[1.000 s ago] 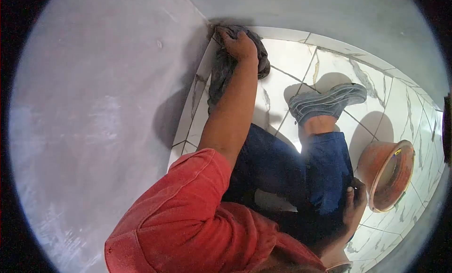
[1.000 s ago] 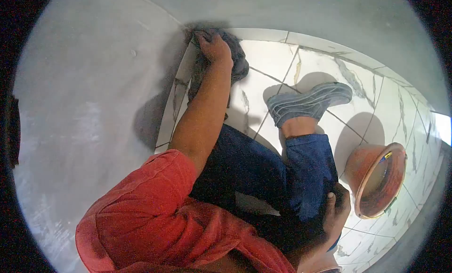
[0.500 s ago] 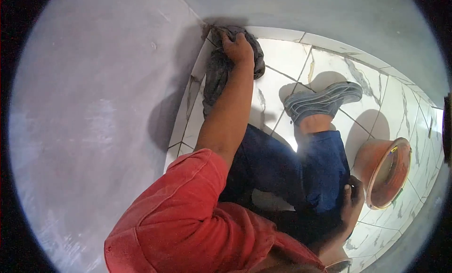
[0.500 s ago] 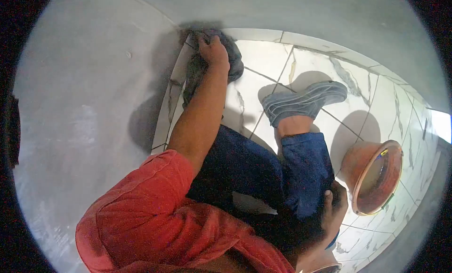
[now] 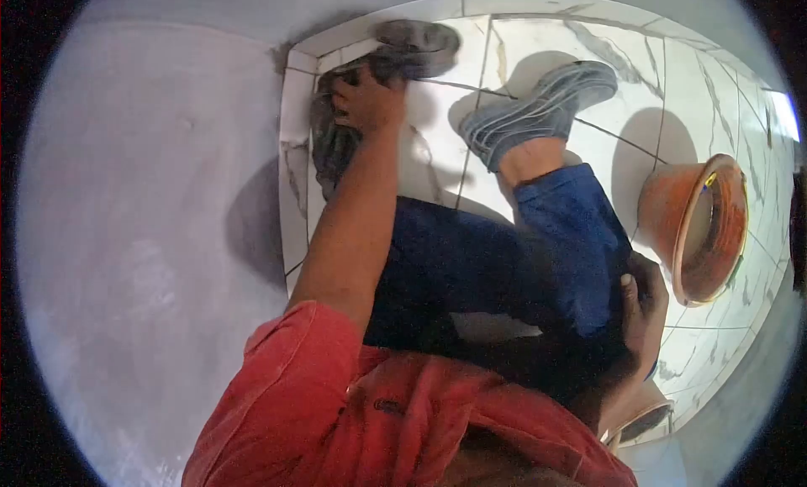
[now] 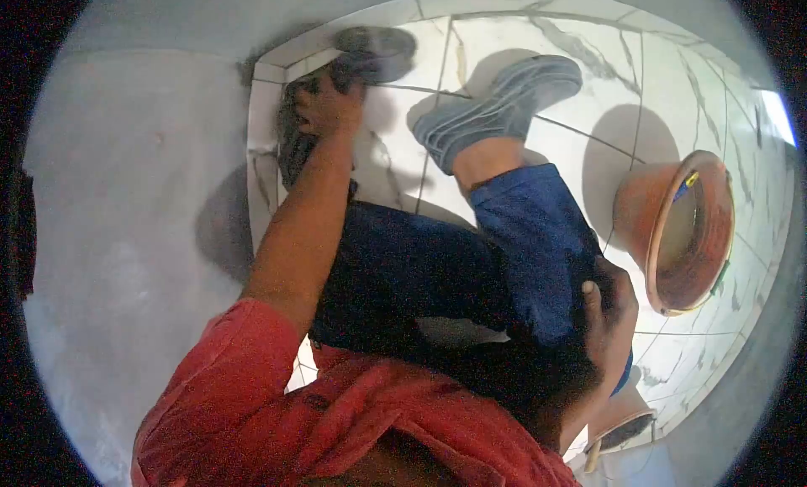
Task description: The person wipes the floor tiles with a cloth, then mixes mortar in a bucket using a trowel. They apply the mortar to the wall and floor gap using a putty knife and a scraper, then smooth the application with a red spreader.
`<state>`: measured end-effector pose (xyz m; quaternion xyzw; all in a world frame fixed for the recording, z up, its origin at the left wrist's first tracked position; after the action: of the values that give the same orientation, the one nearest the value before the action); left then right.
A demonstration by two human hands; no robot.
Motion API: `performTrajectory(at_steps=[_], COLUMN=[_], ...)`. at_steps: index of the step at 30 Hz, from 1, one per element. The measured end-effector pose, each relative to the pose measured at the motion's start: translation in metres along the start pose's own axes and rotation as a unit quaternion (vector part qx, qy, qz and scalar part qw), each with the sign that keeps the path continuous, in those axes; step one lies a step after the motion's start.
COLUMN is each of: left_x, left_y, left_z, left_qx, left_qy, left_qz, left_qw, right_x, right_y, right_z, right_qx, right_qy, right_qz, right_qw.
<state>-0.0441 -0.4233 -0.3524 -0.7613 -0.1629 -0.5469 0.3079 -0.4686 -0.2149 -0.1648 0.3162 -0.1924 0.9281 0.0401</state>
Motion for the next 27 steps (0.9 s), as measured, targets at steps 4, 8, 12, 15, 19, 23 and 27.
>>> performTrajectory(at_steps=[4, 8, 12, 15, 19, 23, 27], left_x=[-0.001, -0.061, -0.036, 0.002, 0.075, 0.077, 0.031], left_y=[0.031, 0.026, -0.028, -0.020, -0.002, 0.024, 0.062], left_z=[-0.035, -0.134, -0.197, -0.177, -0.068, 0.031, 0.043], left_qx=[0.018, -0.234, -0.530, -0.502, -0.420, -0.322, -0.344], left_qy=[-0.047, -0.174, -0.107, -0.272, -0.271, 0.058, 0.096], left_qz=[-0.154, -0.122, -0.085, 0.027, -0.149, -0.281, -0.249], left_qw=[0.987, 0.949, 0.837, 0.820, 0.853, 0.902, 0.900], right_x=[0.007, 0.007, 0.004, 0.003, 0.003, 0.002, -0.001], right_y=[-0.002, 0.004, -0.001, -0.001, 0.000, 0.000, 0.003], right_z=[0.001, 0.010, 0.002, 0.010, 0.007, 0.008, 0.006], right_qx=[0.006, 0.038, 0.039, 0.060, 0.035, 0.020, -0.011], right_qy=[-0.054, -0.087, -0.060, -0.075, -0.084, -0.083, -0.068], right_qz=[-0.001, 0.022, 0.044, 0.048, 0.027, -0.003, -0.006], right_qw=[0.999, 0.995, 0.996, 0.994, 0.995, 0.996, 0.998])
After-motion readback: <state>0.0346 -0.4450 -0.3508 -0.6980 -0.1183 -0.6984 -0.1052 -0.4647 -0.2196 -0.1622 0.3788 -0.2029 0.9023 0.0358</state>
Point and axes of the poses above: each hand's wrist, its own y-axis towards the middle knuckle, its own x-axis out of the back of the hand, z = x × y, the point moved 5 cm from there along y, towards the middle knuckle, and after that the axes turned 3 degrees about x, right-handed, at the moved point
